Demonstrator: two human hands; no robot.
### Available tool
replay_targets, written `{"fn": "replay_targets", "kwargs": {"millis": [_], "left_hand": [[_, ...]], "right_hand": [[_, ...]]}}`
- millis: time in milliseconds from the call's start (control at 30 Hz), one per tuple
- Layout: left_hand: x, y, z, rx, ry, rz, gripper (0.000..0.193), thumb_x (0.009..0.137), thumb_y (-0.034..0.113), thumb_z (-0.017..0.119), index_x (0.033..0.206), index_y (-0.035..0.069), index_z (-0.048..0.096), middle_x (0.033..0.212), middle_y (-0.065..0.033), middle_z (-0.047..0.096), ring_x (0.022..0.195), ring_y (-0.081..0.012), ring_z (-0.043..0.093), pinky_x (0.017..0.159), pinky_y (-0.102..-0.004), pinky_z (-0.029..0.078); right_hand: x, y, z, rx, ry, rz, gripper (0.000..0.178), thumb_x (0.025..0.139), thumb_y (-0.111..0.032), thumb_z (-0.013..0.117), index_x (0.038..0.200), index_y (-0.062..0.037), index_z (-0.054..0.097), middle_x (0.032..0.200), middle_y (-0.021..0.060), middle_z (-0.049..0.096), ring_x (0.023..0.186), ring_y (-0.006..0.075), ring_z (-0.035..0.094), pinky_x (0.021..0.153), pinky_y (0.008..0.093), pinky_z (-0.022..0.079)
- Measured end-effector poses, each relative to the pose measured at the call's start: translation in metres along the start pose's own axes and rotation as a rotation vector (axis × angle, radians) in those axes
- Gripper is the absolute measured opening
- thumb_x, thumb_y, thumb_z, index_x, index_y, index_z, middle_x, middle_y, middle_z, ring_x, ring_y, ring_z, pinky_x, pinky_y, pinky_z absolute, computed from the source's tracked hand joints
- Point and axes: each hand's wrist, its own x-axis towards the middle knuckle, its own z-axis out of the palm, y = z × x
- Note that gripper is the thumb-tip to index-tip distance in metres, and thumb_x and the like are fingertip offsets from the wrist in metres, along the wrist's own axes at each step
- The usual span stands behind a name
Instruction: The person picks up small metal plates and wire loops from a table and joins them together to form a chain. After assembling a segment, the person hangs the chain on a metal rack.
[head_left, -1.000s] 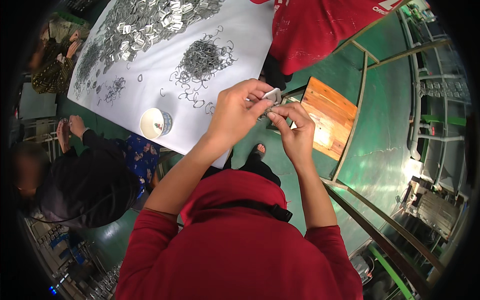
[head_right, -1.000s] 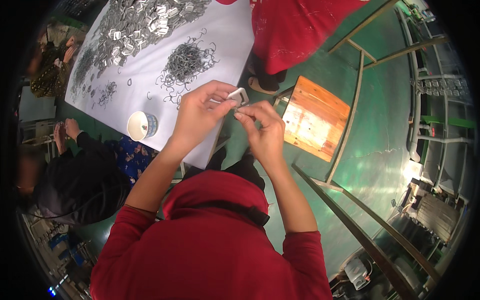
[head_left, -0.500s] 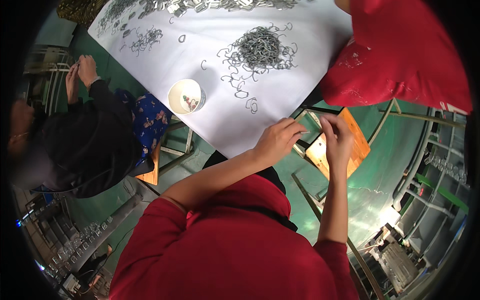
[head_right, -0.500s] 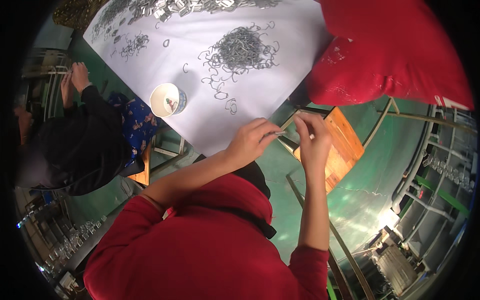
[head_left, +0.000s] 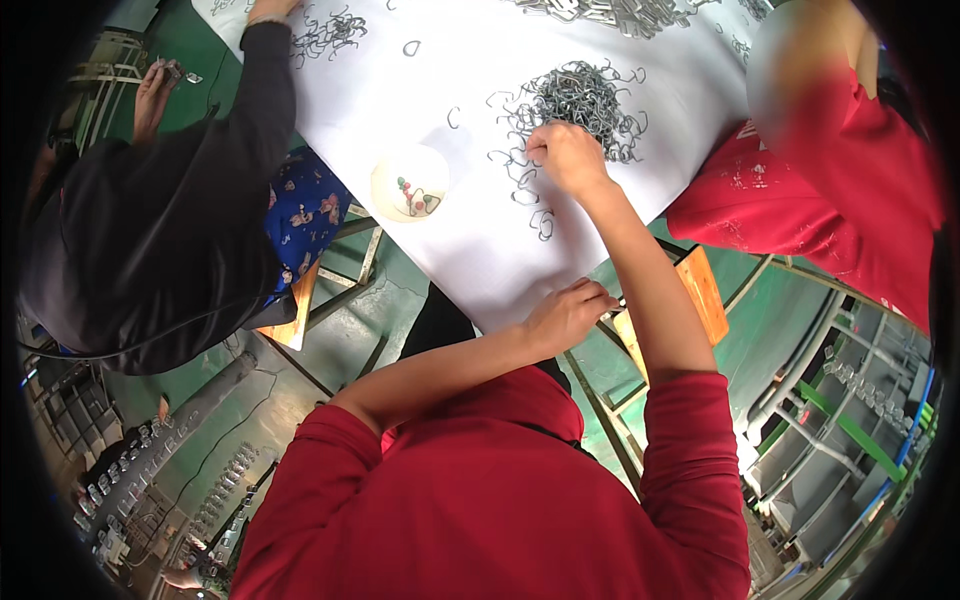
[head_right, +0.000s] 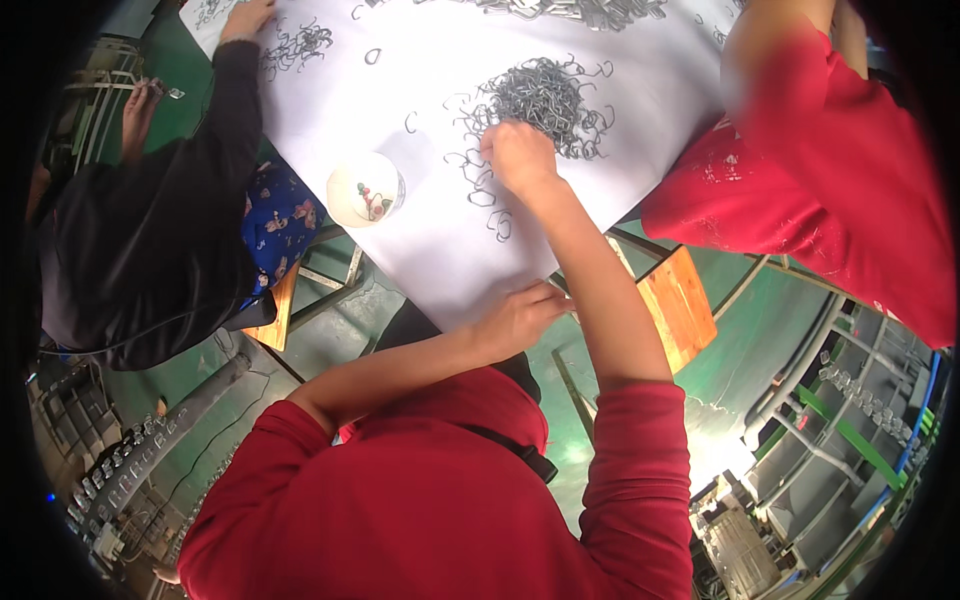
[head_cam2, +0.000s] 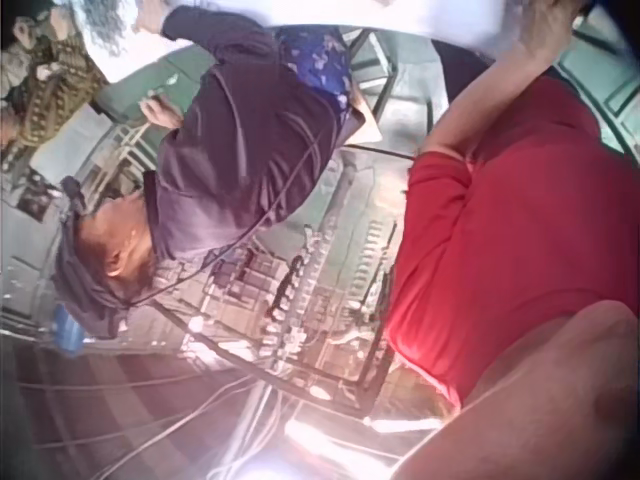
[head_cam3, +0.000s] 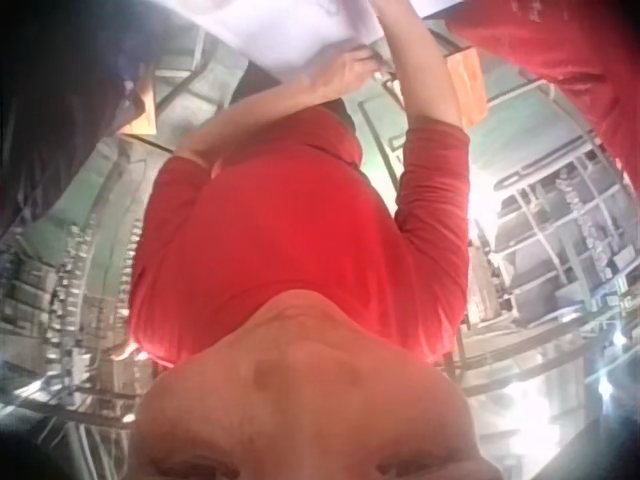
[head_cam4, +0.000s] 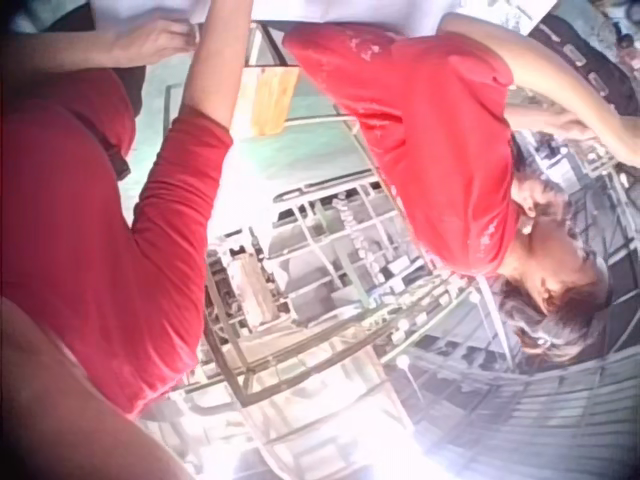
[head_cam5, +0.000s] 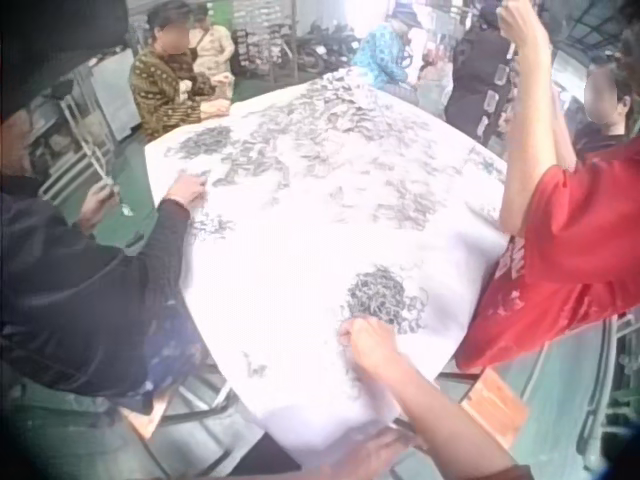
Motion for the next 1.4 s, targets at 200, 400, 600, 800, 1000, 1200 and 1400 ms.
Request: {"fn": "replay_targets", "kwargs": {"millis": [200,400,600,800,1000,1200,1400], "left_hand": [[-0.007,0.005,-0.02,0.08,0.001,-0.001,0.028,0.08,0.005,0.051,0.107,0.007,0.06,0.094,-0.013,0.06,0.084,-0.0307,0.057,0.075,-0.0392,0.048],[-0.001,-0.013,0.004,-0.078,0.046,0.045,0.022,0.075,0.0,0.058,0.096,0.002,0.06,0.089,-0.0186,0.059,0.083,-0.0365,0.058,0.07,-0.0424,0.049],[0.015,-0.012,0.006,-0.093,0.039,0.168,0.02,0.073,-0.002,0.059,0.094,-0.002,0.059,0.089,-0.0221,0.059,0.085,-0.0409,0.056,0.072,-0.044,0.048],[0.032,0.002,-0.002,0.054,-0.04,0.293,0.016,0.073,-0.002,0.058,0.089,-0.002,0.06,0.083,-0.0209,0.059,0.081,-0.0397,0.057,0.071,-0.044,0.048],[0.034,0.029,-0.002,-0.012,0.018,0.071,0.013,0.077,0.001,0.061,0.09,-0.001,0.063,0.083,-0.0157,0.062,0.071,-0.0276,0.063,0.058,-0.0327,0.053],[0.041,0.074,0.0,-0.017,0.057,0.108,0.02,0.077,-0.002,0.061,0.096,0.001,0.066,0.087,-0.0137,0.063,0.072,-0.0242,0.064,0.059,-0.0284,0.055],[0.04,0.087,0.003,-0.074,0.046,0.087,0.019,0.078,-0.003,0.06,0.097,-0.001,0.065,0.089,-0.0128,0.063,0.074,-0.0197,0.065,0.059,-0.0264,0.055]], "right_hand": [[0.006,-0.006,0.066,-0.398,0.078,0.027,0.017,0.073,-0.011,0.052,0.071,-0.0018,0.066,0.077,0.0153,0.065,0.072,0.0282,0.064,0.066,0.0414,0.052],[-0.015,-0.016,0.017,-0.056,-0.045,0.111,0.019,0.08,-0.004,0.046,0.097,0.0007,0.053,0.096,0.0209,0.059,0.086,0.037,0.06,0.076,0.0437,0.049],[-0.037,0.014,0.026,0.315,0.225,0.118,0.021,0.082,-0.007,0.051,0.102,-0.0016,0.055,0.096,0.0209,0.06,0.089,0.0382,0.058,0.076,0.0421,0.047],[-0.096,0.005,-0.038,0.492,0.388,0.128,0.014,0.081,-0.011,0.056,0.084,0.0006,0.064,0.085,0.0169,0.065,0.078,0.0337,0.062,0.071,0.0381,0.049],[-0.217,0.009,-0.066,0.728,0.722,0.248,0.018,0.08,-0.017,0.064,0.088,-0.0008,0.066,0.073,0.0101,0.065,0.063,0.0164,0.062,0.059,0.0299,0.049],[-0.28,0.026,-0.027,0.997,0.657,0.517,0.017,0.081,-0.016,0.065,0.089,-0.0006,0.066,0.071,0.0037,0.064,0.061,0.007,0.058,0.054,0.0233,0.047],[-0.28,0.017,-0.033,1.147,0.736,0.447,0.016,0.082,-0.013,0.064,0.09,0.0012,0.064,0.071,0.0041,0.065,0.06,0.0075,0.058,0.054,0.0228,0.048]]}}
